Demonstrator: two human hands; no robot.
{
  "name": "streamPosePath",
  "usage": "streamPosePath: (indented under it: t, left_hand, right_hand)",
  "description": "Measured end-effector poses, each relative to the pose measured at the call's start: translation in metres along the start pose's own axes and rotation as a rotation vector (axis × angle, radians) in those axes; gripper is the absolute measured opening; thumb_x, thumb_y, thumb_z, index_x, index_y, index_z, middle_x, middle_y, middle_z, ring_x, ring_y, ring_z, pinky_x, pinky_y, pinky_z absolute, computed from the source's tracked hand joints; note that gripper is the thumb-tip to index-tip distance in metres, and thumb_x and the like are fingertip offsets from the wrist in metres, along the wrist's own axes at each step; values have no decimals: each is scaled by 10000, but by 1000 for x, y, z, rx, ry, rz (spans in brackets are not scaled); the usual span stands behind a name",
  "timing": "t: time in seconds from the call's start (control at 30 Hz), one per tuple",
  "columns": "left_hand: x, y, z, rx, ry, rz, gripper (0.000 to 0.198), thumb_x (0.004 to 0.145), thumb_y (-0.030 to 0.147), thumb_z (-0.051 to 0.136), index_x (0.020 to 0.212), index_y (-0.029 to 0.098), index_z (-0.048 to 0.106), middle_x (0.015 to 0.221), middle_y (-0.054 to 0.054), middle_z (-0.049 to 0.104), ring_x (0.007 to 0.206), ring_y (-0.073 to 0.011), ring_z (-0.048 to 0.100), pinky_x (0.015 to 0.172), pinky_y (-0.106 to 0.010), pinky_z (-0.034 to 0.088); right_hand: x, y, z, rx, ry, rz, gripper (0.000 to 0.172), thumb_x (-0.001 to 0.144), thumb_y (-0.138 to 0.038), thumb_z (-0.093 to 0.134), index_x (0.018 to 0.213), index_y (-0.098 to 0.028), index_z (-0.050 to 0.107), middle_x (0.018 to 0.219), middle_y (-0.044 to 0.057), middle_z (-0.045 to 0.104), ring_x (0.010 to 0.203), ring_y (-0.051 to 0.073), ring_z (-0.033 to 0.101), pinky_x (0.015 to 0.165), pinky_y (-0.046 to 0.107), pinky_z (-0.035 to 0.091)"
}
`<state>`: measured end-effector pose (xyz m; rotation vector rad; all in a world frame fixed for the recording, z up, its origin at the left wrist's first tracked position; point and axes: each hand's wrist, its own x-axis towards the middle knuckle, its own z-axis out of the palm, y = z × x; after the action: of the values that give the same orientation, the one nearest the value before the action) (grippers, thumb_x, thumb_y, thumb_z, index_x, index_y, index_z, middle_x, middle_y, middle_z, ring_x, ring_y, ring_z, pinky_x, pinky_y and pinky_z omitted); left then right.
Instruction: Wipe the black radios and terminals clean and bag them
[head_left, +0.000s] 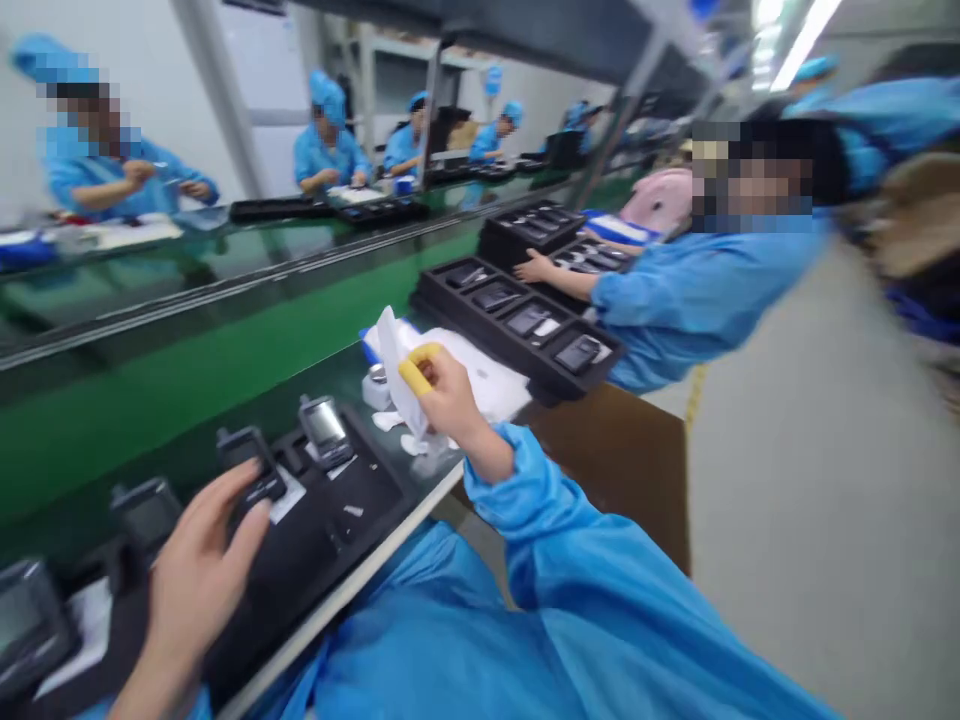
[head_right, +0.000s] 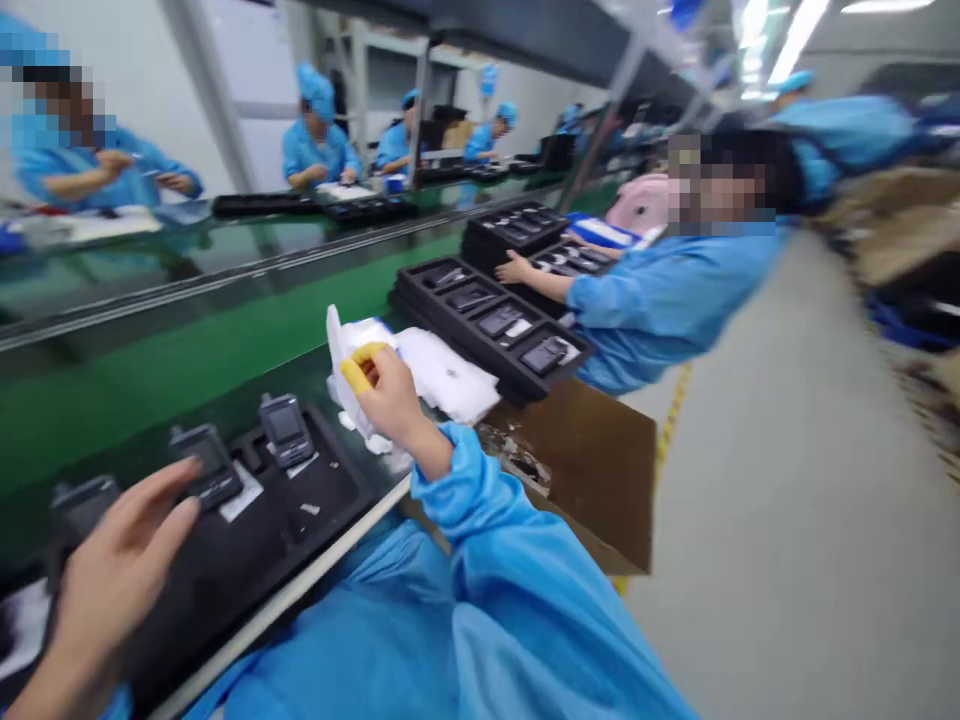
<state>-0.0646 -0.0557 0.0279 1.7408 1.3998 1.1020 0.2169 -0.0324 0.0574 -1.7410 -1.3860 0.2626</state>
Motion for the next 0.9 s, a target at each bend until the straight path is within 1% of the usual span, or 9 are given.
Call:
streamPosePath:
  t: [0.1, 0.2, 0.3, 0.37, 0.47, 0.53, 0.63, 0.8, 0.9]
  left_hand:
    - [9, 8, 22, -544, -214, -241, 739, 595, 697, 709, 1140, 201, 646, 1215, -147, 652, 1162, -328, 587, 1019, -464, 446]
    - [14, 8, 34, -888, -297, -329, 805, 513, 687, 778, 1113, 169, 640, 1108, -153, 692, 1050, -320, 642, 903, -430, 511]
    - [6, -3, 34, -904, -131, -457, 636, 503, 573, 843, 944, 145, 682, 892, -102, 731, 811, -240, 682, 739, -334, 536]
    - [0, -16, 28, -838, 8, -532, 569, 489, 544, 855, 847, 133, 689, 778, -75, 725, 690, -196, 660, 658, -296, 521]
    - [-1, -39, 14, -760, 114, -584, 576, 428, 540, 871, 792, 135, 683, 688, -39, 710, 598, -156, 620, 590, -266, 497]
    - [1, -51, 8, -715, 142, -606, 595, 385, 528, 883, 784, 135, 682, 656, -23, 701, 568, -144, 604, 565, -253, 486]
    - [4, -60, 7, -664, 129, -637, 609, 340, 550, 875, 723, 116, 684, 600, -31, 679, 530, -149, 590, 515, -252, 464]
    - [3, -60, 13, -592, 163, -633, 532, 309, 503, 877, 605, 128, 644, 533, -9, 635, 476, -130, 544, 469, -238, 410]
    - [-1, -58, 10, -568, 183, -599, 473, 360, 487, 860, 585, 136, 636, 532, 0, 626, 486, -124, 534, 482, -235, 402]
  right_hand:
    - [-39, -35, 33, 254, -138, -263, 154, 851, -349, 533, 780, -212, 537, 754, -13, 562, 640, 97, 514, 616, 234, 442]
    - [-69, -48, 62, 272, -267, -281, 131, 836, -309, 525, 740, -221, 516, 720, -14, 553, 609, 99, 505, 613, 238, 435]
    - [-88, -50, 81, 232, -429, -220, 121, 806, -335, 577, 806, -225, 529, 716, -24, 556, 610, 105, 517, 603, 240, 432]
    - [-88, -49, 87, 197, -549, -200, 225, 763, -375, 646, 897, -225, 545, 725, -32, 566, 614, 112, 531, 605, 245, 439]
    - [-59, -46, 91, 56, -584, -151, 297, 784, -405, 633, 999, -207, 579, 811, 9, 617, 712, 149, 592, 700, 284, 476]
    - [-25, -42, 98, -113, -475, -91, 275, 856, -350, 539, 1051, -171, 610, 951, 83, 643, 892, 196, 617, 838, 327, 469]
    - [25, -33, 119, -221, -458, -47, 312, 858, -223, 511, 1125, -112, 629, 1194, 179, 596, 1140, 261, 549, 1003, 379, 379]
    - [59, -17, 155, -116, -651, 77, 176, 790, -241, 609, 703, -122, 705, 713, 69, 689, 696, 190, 622, 712, 311, 479]
    - [55, -10, 156, 4, -665, 100, 199, 770, -285, 628, 673, -129, 703, 664, 31, 687, 625, 140, 588, 639, 272, 473]
